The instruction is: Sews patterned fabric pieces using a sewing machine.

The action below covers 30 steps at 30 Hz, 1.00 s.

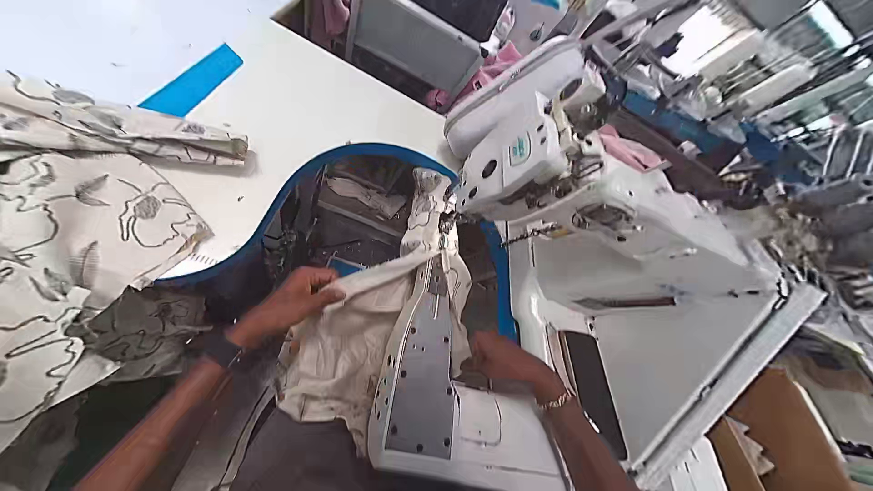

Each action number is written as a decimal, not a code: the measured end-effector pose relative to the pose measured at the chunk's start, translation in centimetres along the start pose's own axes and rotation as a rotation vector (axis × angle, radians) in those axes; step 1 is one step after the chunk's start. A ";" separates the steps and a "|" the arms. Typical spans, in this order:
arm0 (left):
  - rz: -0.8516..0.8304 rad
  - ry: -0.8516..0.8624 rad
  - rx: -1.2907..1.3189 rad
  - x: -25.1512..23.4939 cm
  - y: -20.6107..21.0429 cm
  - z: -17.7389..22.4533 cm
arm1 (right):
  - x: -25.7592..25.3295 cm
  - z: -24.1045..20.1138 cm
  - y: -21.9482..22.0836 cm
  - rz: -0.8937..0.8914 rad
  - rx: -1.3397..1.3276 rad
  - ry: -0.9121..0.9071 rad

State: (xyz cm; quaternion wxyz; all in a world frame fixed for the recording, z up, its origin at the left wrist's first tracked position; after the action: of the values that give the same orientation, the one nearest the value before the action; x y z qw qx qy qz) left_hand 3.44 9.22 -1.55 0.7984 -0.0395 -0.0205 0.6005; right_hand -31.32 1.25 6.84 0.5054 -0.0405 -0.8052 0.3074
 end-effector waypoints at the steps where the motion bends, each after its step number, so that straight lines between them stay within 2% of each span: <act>1: -0.008 0.063 -0.076 -0.3 0.4 1.7 | 1.1 -1.2 -0.3 0.021 0.061 -0.070; 2: 0.002 0.155 -0.175 -0.5 2.0 4.2 | 2.9 -3.2 -1.1 0.148 0.173 -0.181; 4: 0.093 0.257 -0.372 0.9 8.5 7.8 | 7.0 -7.7 0.1 0.551 0.351 -0.404; 6: 0.241 0.211 -0.529 2.2 13.9 9.1 | 9.0 -10.7 2.4 0.690 0.310 -0.364; 7: 0.277 0.178 -0.560 2.3 14.7 9.3 | 8.7 -11.1 3.2 0.716 0.291 -0.293; 10: 0.320 0.168 -0.596 1.8 15.3 9.0 | 8.9 -12.6 3.2 0.795 0.380 0.007; 12: 0.326 0.212 -0.626 1.4 15.4 8.6 | 8.3 -15.1 3.4 0.832 0.448 0.094; 15: 0.281 0.237 -0.630 -0.2 14.2 8.4 | 5.7 -15.6 3.2 0.847 0.414 0.129; 19: 0.244 0.204 -0.575 -1.8 13.3 8.9 | 5.4 -15.3 1.8 0.861 0.329 0.202; 21: 0.282 0.170 -0.542 -2.5 13.0 9.4 | 4.9 -15.2 1.1 0.920 0.334 0.198; 25: 0.363 0.124 -0.508 -2.6 12.4 9.7 | 4.4 -14.9 0.6 0.917 0.344 0.215; 30: 0.562 0.244 -0.467 -4.9 12.9 8.0 | 3.3 -14.2 -0.3 1.016 0.385 0.220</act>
State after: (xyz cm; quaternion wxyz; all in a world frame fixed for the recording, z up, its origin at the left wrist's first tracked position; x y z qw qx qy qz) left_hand -10.86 8.41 5.36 0.5688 -0.2956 -0.0497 0.7659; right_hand -20.95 8.68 13.83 0.3731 -0.3626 -0.5563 0.6480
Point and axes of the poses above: each hand's wrist, its own x-axis away from the middle knuckle, its own y-axis out of the palm, z = x × y, the point moved 2 cm from there along -x, towards the middle knuckle, and after that the axes turned 5 degrees about -z, right-handed, at the moved point
